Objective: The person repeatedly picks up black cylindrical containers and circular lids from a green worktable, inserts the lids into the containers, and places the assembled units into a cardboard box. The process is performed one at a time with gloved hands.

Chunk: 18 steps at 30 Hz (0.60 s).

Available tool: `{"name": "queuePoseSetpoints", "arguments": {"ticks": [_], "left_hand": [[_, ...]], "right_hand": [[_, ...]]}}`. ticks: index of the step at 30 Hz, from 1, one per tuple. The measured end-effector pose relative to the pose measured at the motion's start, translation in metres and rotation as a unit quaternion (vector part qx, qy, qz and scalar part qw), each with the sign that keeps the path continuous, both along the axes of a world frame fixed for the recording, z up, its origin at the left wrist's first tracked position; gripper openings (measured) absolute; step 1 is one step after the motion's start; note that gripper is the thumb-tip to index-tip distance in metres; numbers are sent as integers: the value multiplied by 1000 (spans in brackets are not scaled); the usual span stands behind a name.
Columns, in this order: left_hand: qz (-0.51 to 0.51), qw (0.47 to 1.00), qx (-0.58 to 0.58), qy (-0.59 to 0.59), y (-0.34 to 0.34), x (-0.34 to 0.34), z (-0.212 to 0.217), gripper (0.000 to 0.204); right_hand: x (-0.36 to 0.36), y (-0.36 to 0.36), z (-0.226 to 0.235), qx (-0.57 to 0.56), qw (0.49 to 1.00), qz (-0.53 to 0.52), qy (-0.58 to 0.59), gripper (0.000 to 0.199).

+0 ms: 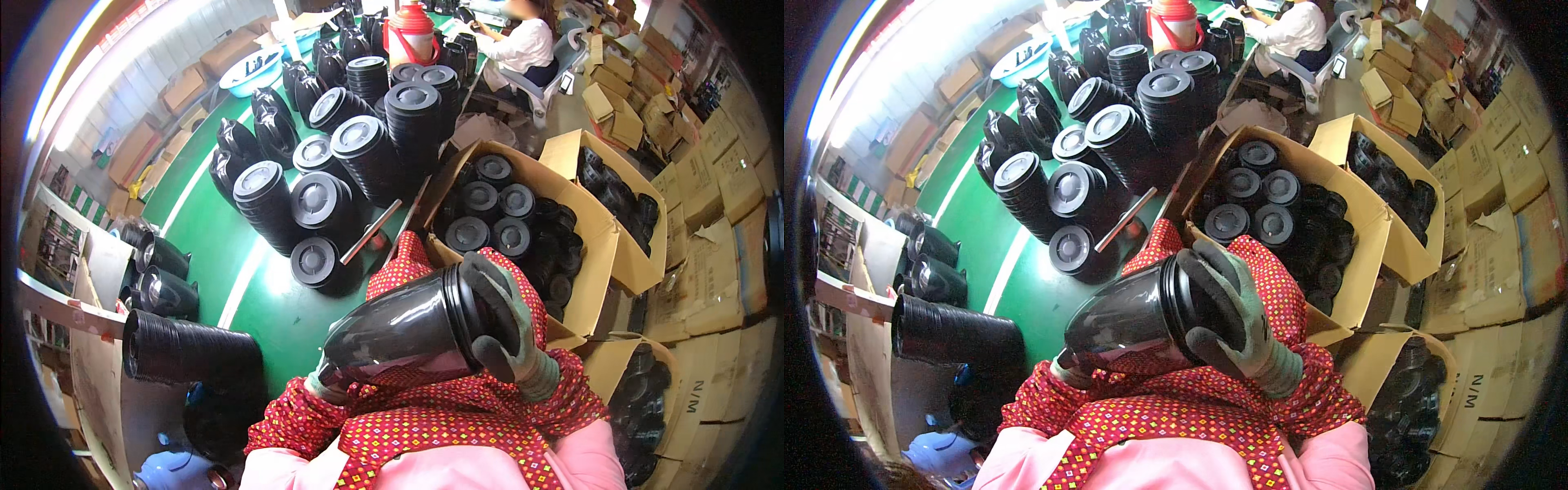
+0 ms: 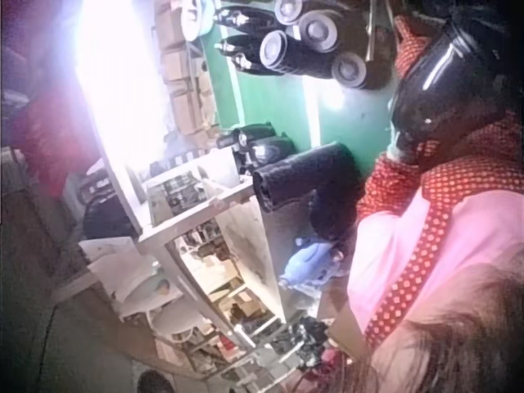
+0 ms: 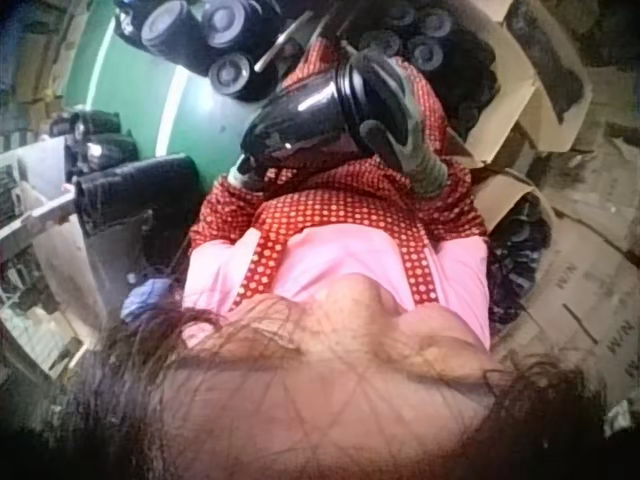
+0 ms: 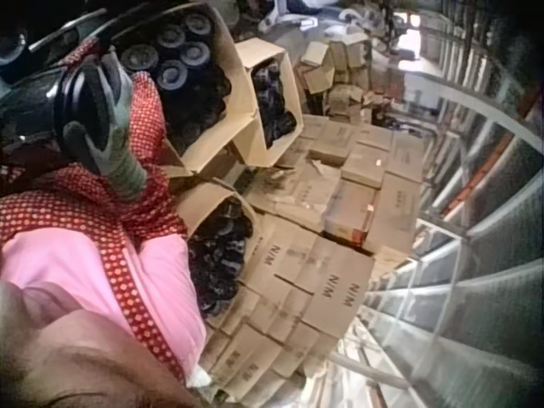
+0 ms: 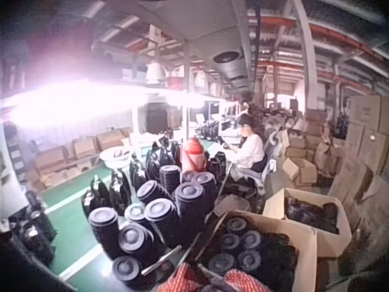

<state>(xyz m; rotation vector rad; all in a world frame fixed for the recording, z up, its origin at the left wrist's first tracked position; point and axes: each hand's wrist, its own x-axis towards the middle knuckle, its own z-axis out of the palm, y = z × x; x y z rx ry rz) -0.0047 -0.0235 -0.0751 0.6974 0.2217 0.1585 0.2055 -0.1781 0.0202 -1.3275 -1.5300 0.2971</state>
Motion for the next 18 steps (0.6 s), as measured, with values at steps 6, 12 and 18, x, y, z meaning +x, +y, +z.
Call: {"name": "queuePoseSetpoints", "arguments": {"ticks": [6,12,18], "left_hand": [[-6,1000,-5,-2,-7,-7,0,69],[5,999,34,7,-7,-7,9,65],[323,598,732,43,28,-24,63,56]], "right_hand": [[7,-3,-4,27,997,64,-24,92],[7,-3,-11,32,995,82,48,91],[5,1,-30,-200,845,4,496,58]]}}
